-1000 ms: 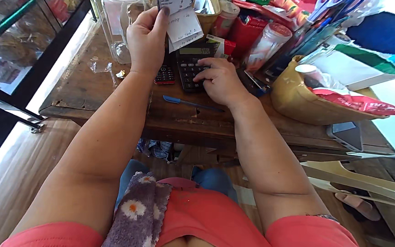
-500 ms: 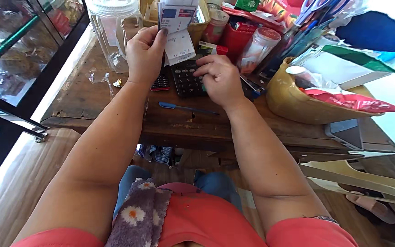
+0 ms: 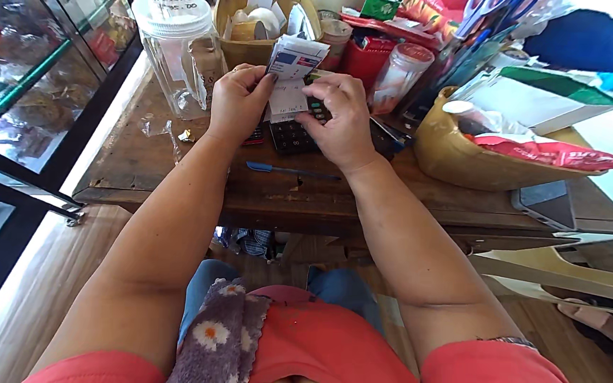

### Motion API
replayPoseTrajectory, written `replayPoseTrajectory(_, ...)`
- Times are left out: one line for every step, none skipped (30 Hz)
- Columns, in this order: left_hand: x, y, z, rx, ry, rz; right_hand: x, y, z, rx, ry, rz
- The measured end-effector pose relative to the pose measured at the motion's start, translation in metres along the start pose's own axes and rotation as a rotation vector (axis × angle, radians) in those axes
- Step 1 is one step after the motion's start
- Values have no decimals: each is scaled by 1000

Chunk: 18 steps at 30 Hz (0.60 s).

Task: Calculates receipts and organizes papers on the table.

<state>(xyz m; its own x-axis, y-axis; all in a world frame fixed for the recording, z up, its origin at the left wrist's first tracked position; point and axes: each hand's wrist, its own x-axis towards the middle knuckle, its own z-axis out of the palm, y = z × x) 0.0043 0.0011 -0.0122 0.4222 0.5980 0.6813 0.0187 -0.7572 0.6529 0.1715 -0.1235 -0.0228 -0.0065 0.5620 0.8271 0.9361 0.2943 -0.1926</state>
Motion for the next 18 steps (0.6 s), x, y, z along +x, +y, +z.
replayPoseTrajectory(0,0,0,0,-3,4,0,1,0,-6,1,-1)
replayPoseTrajectory(0,1,0,4,-4,10,0,2,0,-12,6,-1)
replayPoseTrajectory(-1,1,0,9,-7,16,0,2,0,-14,14,-1)
replayPoseTrajectory(-1,2,-1,14,-12,22,0,3,0,-13,30,-6)
replayPoseTrajectory(-2,2,-1,21,-21,26,-1,3,0,-12,50,-11)
replayPoseTrajectory(-2,3,-1,26,-33,32,-1,3,0,-9,76,-16)
replayPoseTrajectory(-3,4,-1,30,-52,41,0,4,1,-7,103,-17)
replayPoseTrajectory(-3,4,-2,31,-75,55,0,4,1,-8,129,-11)
replayPoseTrajectory(-4,5,-2,26,-101,76,1,4,1,-12,152,-2)
replayPoseTrajectory(-5,4,-2,15,-130,103,1,4,1,-16,166,14)
replayPoseTrajectory(-5,4,-2,4,-160,131,2,4,0,-19,173,34)
replayPoseTrajectory(-6,4,-1,-5,-186,154,2,4,-1,-19,173,55)
replayPoseTrajectory(-6,5,0,-13,-207,163,2,5,-1,-19,174,72)
replayPoseTrajectory(-7,5,0,-11,-219,159,2,5,-1,-19,173,88)
replayPoseTrajectory(-7,5,1,3,-217,155,2,5,-1,-14,175,100)
replayPoseTrajectory(-7,5,2,21,-202,159,2,5,-1,-4,177,107)
replayPoseTrajectory(-6,4,3,39,-178,161,2,6,-1,12,174,112)
replayPoseTrajectory(-6,4,2,51,-151,159,2,7,-3,27,164,121)
